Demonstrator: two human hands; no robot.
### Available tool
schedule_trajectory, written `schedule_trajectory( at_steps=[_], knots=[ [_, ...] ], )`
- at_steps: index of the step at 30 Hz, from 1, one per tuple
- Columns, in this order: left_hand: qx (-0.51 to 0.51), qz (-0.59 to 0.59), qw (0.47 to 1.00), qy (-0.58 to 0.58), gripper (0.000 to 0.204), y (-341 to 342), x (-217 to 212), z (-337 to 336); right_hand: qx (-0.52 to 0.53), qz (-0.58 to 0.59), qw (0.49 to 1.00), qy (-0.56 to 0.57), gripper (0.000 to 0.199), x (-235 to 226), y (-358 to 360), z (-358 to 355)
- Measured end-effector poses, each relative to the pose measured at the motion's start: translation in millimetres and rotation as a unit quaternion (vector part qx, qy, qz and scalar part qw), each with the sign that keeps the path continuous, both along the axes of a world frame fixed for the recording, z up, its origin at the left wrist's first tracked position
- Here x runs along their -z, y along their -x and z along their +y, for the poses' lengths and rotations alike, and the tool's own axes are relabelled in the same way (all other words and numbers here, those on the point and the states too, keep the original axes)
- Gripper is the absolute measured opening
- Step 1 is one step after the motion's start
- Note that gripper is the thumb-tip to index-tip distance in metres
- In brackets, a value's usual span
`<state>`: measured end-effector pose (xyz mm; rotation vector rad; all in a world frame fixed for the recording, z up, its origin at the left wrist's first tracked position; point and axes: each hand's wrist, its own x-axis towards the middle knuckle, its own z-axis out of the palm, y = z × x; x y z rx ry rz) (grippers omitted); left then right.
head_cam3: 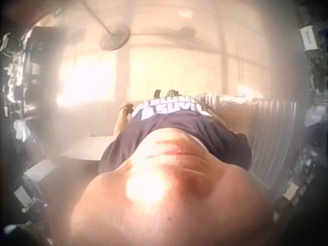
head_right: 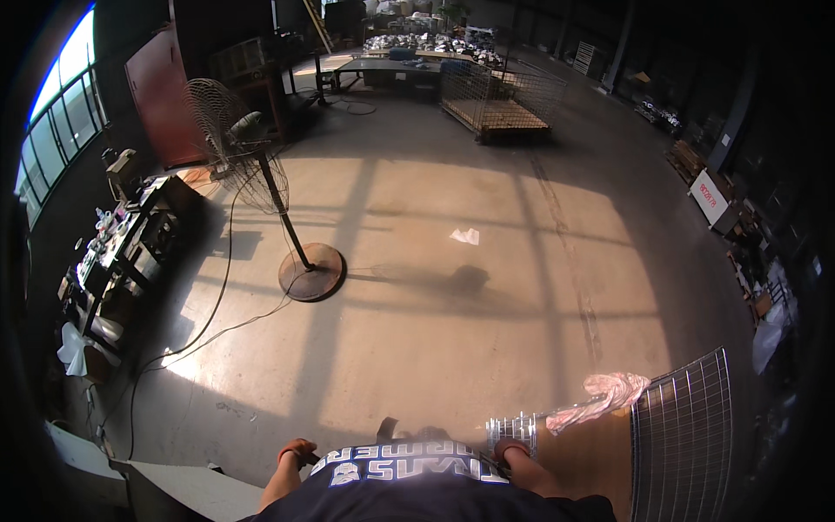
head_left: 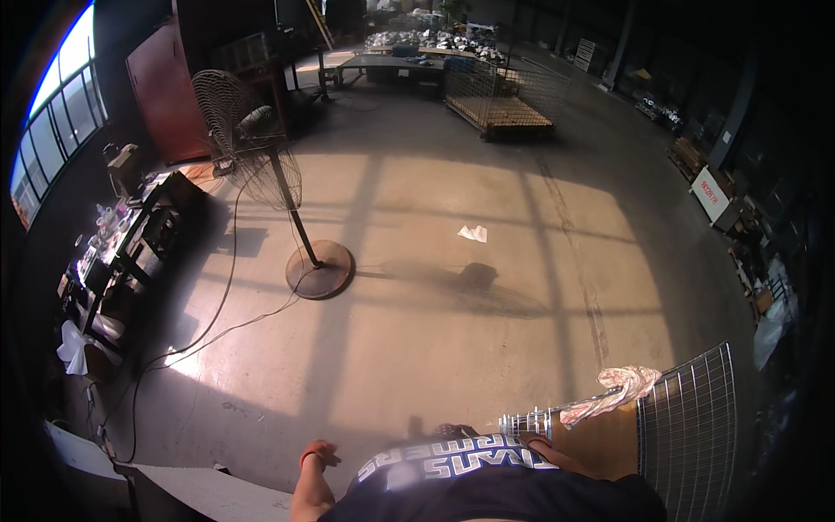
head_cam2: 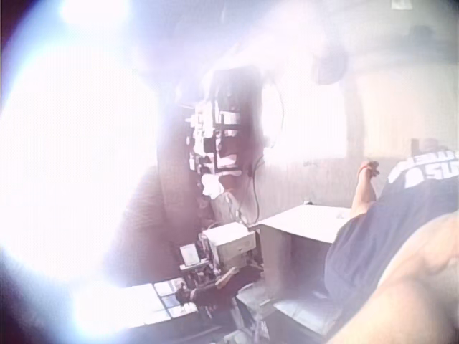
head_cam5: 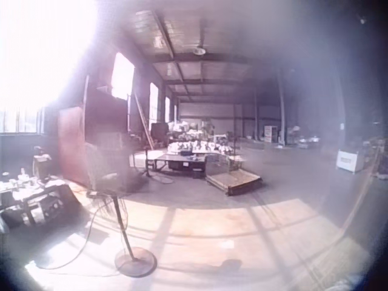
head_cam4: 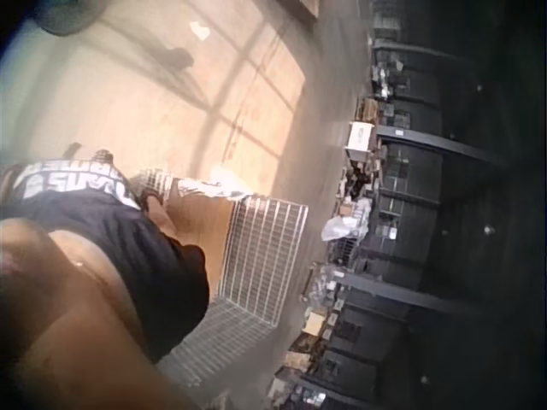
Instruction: The person pushes a large bin containing metal parts onto the forks of a pallet jack, then steers the pallet jack across a workshop floor past other workers and equipment.
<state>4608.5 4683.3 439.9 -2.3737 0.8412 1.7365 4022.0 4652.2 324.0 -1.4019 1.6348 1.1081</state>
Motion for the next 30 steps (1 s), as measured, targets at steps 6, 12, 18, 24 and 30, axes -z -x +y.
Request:
schedule_trajectory(
  at_steps=[6, 12, 18, 24, 30],
  knots=[
    [0.212, 0.025, 0.933, 0.289, 0.028, 98, 5, -260, 0.319, 0.011, 0.947, 0.02, 0.03, -67, -9, -85],
    [0.16, 0.076, 0.916, 0.36, 0.032, 71, 93, -459, 0.315, -0.024, 0.946, 0.068, 0.031, -32, -39, -286],
    [0.219, -0.082, 0.964, 0.127, 0.019, -15, 67, -549, 0.371, -0.223, 0.884, 0.176, 0.037, -75, -133, -631],
    [0.089, -0.074, 0.992, 0.048, 0.023, -15, 112, -663, 0.139, -0.219, 0.914, 0.312, 0.041, -215, -225, -892],
    [0.044, -0.035, 0.996, 0.066, 0.02, -18, 94, -878, 0.203, -0.174, 0.955, 0.125, 0.038, -108, -170, -1041]
  ],
)
